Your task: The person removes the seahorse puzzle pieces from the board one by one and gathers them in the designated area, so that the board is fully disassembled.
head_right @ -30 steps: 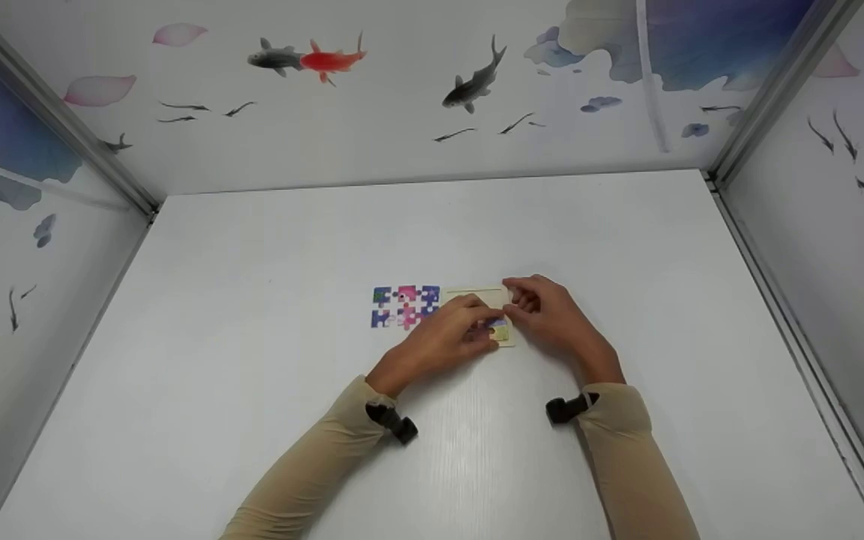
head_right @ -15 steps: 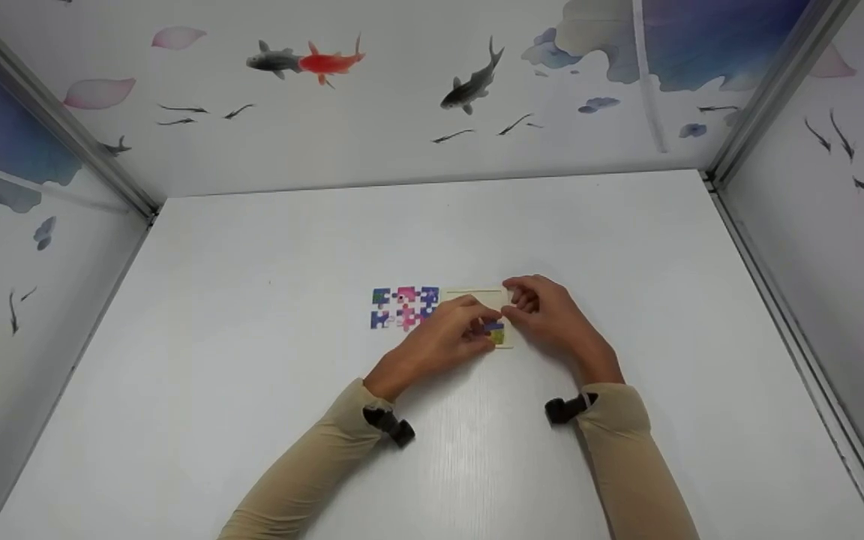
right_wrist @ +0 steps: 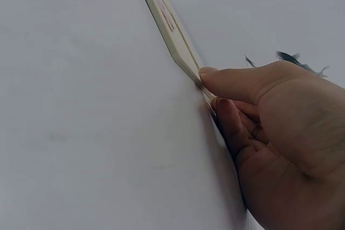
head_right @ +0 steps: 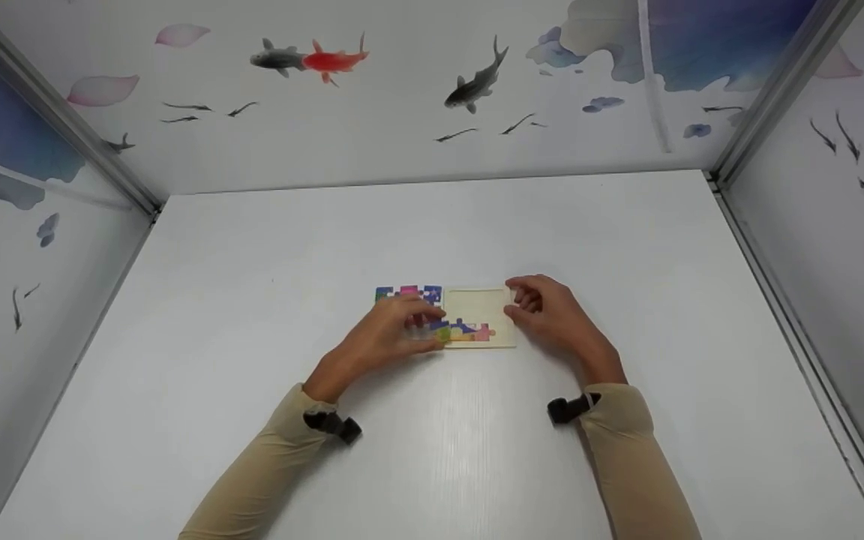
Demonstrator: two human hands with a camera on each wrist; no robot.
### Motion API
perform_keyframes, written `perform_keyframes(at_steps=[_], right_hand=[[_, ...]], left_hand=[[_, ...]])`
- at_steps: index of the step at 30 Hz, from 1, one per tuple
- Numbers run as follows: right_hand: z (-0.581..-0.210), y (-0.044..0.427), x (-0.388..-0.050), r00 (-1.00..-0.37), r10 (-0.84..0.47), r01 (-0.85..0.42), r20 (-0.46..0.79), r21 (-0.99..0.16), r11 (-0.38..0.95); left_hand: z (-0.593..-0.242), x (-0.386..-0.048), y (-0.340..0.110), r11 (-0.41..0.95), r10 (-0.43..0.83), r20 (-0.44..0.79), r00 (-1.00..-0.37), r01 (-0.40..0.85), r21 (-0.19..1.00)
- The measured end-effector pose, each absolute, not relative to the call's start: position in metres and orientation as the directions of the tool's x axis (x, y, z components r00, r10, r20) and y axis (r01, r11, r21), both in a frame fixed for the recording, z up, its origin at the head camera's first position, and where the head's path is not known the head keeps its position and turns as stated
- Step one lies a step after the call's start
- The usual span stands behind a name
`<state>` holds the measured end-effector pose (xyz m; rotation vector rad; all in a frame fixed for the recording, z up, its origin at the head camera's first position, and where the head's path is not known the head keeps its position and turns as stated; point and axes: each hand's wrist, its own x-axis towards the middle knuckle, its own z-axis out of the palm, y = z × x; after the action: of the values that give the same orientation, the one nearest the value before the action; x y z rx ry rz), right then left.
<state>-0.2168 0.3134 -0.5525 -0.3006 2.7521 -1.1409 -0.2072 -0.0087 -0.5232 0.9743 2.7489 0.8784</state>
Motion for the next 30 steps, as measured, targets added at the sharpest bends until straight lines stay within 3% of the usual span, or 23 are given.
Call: perform_keyframes(at_steps=[17,30], right_hand=[[-0.552,0.312,-0.217,-0.972,-0.214,-0.08,-0.1,-0.716,0.694],[-0.552,0.312,-0.216,-0.971,-0.218,-0.084,-0.095,-0.722,0.687]], left_hand=[[-0.528,-0.202,-0.024,0.713,0.561,0.027,-0.827,0.5,0.491],[-0.532,-0.205,-0.023,0.668,0.631,0.059,-0.773,0.58,0.466]])
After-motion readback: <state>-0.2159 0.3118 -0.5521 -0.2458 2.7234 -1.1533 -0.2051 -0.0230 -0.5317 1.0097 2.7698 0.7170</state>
